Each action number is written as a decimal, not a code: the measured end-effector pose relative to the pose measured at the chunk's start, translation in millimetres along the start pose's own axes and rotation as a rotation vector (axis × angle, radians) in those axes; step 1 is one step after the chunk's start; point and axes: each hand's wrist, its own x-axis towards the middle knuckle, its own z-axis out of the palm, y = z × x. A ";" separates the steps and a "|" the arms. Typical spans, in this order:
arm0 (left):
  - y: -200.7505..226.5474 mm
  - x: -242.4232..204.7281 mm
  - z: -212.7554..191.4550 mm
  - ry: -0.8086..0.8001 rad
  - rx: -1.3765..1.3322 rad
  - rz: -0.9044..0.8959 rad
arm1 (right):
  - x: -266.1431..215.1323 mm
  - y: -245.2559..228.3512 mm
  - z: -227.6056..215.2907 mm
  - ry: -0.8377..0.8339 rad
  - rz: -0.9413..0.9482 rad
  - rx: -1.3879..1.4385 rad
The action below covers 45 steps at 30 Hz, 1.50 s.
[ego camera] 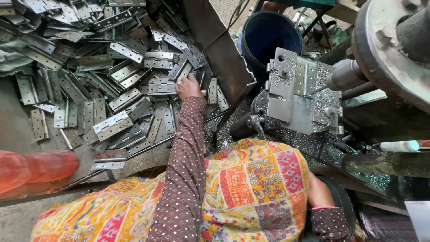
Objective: The person sits on the floor and repeatedly picks up metal brackets from a bin, places them under a drill press, and operates the machine to drill holes. The person then removes the processed brackets and places them into a pile.
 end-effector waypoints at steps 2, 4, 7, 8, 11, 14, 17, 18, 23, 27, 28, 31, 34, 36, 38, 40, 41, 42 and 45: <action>-4.9 -5.6 8.6 0.035 -0.028 -0.007 | 0.2 -0.9 5.8 0.008 -0.014 0.016; -9.9 -18.6 23.0 0.095 -0.069 0.023 | 2.1 -3.5 8.0 0.010 -0.032 0.025; -17.9 -39.4 31.8 0.040 -0.290 -0.134 | 6.0 -11.6 4.9 0.018 -0.057 0.014; -19.8 -42.2 26.6 0.068 -0.326 -0.157 | 4.5 -14.3 5.4 0.019 -0.045 -0.006; -16.1 -49.6 -15.9 0.150 -0.452 -0.183 | 0.9 -22.2 7.2 0.023 -0.015 -0.083; 5.3 -61.6 -96.1 0.262 -0.649 -0.053 | 0.9 -31.5 6.1 0.012 0.012 -0.117; 38.8 -97.2 -176.9 0.235 -0.753 0.220 | -2.1 -37.7 3.6 0.023 -0.012 -0.151; 53.3 -111.1 -196.6 0.156 -0.794 0.246 | -2.5 -39.2 3.1 0.028 -0.030 -0.168; 130.6 -172.2 -212.4 -0.129 -1.201 0.533 | 0.3 -39.5 4.1 0.006 -0.006 -0.154; 175.7 -201.7 -161.5 0.026 -0.680 0.632 | 2.1 -33.3 11.2 0.033 -0.036 -0.117; 180.6 -206.0 -150.3 0.048 -0.384 0.684 | 3.1 -31.4 11.7 0.025 -0.032 -0.107; 184.7 -211.4 -129.1 0.163 -0.041 0.867 | 7.5 -31.0 9.9 0.014 -0.027 -0.117; 182.5 -213.2 -119.8 -0.023 0.130 0.955 | 7.3 -36.9 5.8 -0.008 -0.028 -0.187; 184.8 -215.2 -117.5 -0.158 0.178 1.007 | 8.3 -43.8 -6.8 -0.042 -0.023 -0.206; 188.8 -215.7 -116.7 -0.207 0.127 1.106 | 8.5 -54.8 -19.5 -0.064 -0.006 -0.224; 194.1 -214.3 -116.4 -0.079 0.149 1.080 | 4.3 -65.7 -28.8 -0.063 0.002 -0.245; 196.1 -213.7 -116.2 -0.016 0.159 1.068 | 1.3 -70.6 -31.4 -0.052 -0.001 -0.256; 199.3 -213.3 -115.3 0.002 0.196 1.057 | -3.2 -73.1 -33.6 -0.043 0.001 -0.271; 202.9 -214.7 -116.5 0.007 0.321 1.023 | -11.8 -81.1 -37.1 -0.100 0.047 -0.261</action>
